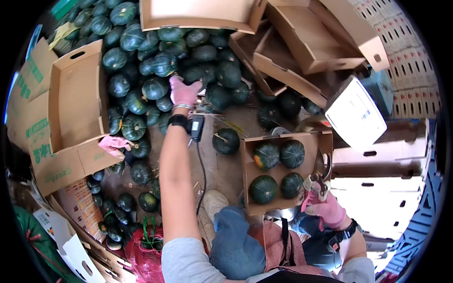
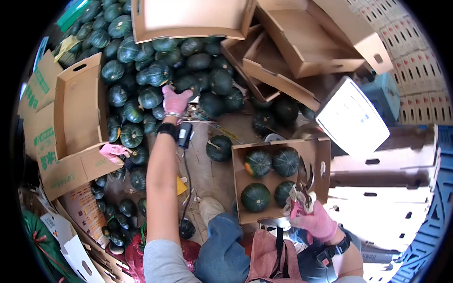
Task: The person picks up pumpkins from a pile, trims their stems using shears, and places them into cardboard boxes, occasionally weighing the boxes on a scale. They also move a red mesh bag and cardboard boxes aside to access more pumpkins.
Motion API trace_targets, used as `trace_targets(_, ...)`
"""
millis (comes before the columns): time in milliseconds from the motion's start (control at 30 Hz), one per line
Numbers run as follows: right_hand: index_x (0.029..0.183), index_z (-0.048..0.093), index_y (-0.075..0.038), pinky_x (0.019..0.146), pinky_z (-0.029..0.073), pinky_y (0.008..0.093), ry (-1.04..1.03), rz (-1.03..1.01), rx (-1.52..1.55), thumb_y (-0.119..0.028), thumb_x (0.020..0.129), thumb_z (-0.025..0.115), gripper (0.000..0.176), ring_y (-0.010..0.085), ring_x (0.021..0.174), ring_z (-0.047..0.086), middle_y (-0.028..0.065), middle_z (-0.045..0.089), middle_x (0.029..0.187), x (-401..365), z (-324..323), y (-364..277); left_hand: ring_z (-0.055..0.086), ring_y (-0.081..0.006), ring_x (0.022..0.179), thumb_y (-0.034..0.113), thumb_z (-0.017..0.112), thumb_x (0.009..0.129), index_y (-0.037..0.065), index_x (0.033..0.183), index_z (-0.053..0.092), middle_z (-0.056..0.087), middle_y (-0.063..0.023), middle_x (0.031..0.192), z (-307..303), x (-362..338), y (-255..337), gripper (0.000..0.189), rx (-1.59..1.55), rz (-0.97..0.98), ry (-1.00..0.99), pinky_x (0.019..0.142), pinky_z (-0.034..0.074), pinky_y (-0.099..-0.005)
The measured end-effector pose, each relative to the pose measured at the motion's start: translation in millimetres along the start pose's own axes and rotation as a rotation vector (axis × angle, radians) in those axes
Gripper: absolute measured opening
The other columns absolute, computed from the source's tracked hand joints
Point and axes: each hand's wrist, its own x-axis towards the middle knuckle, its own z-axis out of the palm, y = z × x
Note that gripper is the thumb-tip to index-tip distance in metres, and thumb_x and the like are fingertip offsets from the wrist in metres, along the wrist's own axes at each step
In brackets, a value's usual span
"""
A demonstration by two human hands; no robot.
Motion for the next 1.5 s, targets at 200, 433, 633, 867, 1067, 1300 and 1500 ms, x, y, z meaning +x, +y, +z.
trace_targets(200, 0.119, 0.048, -0.003, 0.078, 0.046, 0.0287, 0.110, -0.206, 0.082, -0.004, 0.072, 0.060, 0.049, 0.0163, 0.088, 0.056, 0.0063, 0.056, 0.098, -2, -43, -16, 0.047, -0.0335, 0.121, 0.019, 0.069, 0.073, 0.005, 0.127, 0.045, 0.050, -0.0146, 0.130, 17, -85, -25, 0.061, -1.174, -0.034, -0.590, 0.102, 0.037, -0.0480)
trace_targets(433, 0.121, 0.046, 0.007, 0.094, 0.041, 0.0352, 0.282, -0.420, 0.292, -0.003, 0.071, 0.055, 0.052, 0.0255, 0.101, 0.057, 0.0140, 0.057, 0.105, -45, -85, -19, 0.029, -0.0342, 0.135, 0.048, 0.042, 0.089, 0.008, 0.135, 0.042, 0.038, -0.0142, 0.141, 21, -235, 2, 0.061, -1.970, -0.502, -1.205, 0.106, 0.016, -0.0675)
trace_targets(633, 0.124, 0.044, 0.007, 0.095, 0.040, 0.0362, 0.273, -0.446, 0.537, -0.003, 0.072, 0.053, 0.054, 0.0278, 0.103, 0.055, 0.0177, 0.055, 0.111, -69, -103, -5, 0.041, -0.0380, 0.127, 0.055, 0.045, 0.088, 0.007, 0.138, 0.035, 0.043, -0.0152, 0.137, 38, -281, 65, 0.070, -1.657, -0.555, -1.523, 0.095, 0.040, -0.0575)
trace_targets(867, 0.119, 0.042, 0.009, 0.088, 0.043, 0.0482, 0.327, -0.495, 0.587, -0.014, 0.072, 0.052, 0.054, 0.0338, 0.097, 0.054, 0.0205, 0.052, 0.108, -87, -104, -4, 0.060, -0.0286, 0.100, 0.035, 0.075, 0.067, 0.010, 0.120, 0.050, 0.061, -0.0131, 0.110, 138, -327, 157, 0.064, -0.296, 0.519, -1.363, 0.087, 0.047, -0.0362)
trace_targets(1067, 0.128, 0.036, 0.010, 0.100, 0.038, 0.0494, 0.244, -0.484, 0.557, -0.015, 0.066, 0.057, 0.070, 0.0360, 0.109, 0.052, 0.0233, 0.054, 0.113, -97, -96, -8, 0.061, -0.0348, 0.096, 0.025, 0.070, 0.071, 0.008, 0.109, 0.059, 0.064, -0.0169, 0.101, 187, -350, 146, 0.044, 0.219, 0.884, -1.338, 0.085, 0.047, -0.0421)
trace_targets(1300, 0.128, 0.037, 0.011, 0.099, 0.040, 0.0500, 0.253, -0.439, 0.603, -0.013, 0.067, 0.055, 0.068, 0.0370, 0.111, 0.051, 0.0234, 0.052, 0.115, -91, -82, -4, 0.061, -0.0302, 0.083, 0.012, 0.061, 0.074, 0.010, 0.096, 0.064, 0.063, -0.0099, 0.087, 78, -251, 137, 0.022, -0.188, 1.210, -0.303, 0.074, 0.050, -0.0403)
trace_targets(1500, 0.123, 0.041, 0.008, 0.094, 0.042, 0.0399, 0.261, -0.364, 0.611, -0.003, 0.075, 0.050, 0.051, 0.0304, 0.103, 0.054, 0.0172, 0.054, 0.110, -74, -95, -32, 0.053, -0.0408, 0.100, 0.043, 0.070, 0.070, 0.012, 0.111, 0.060, 0.059, -0.0224, 0.101, 28, -92, -15, 0.052, 0.765, 0.258, -0.075, 0.084, 0.044, -0.0494)
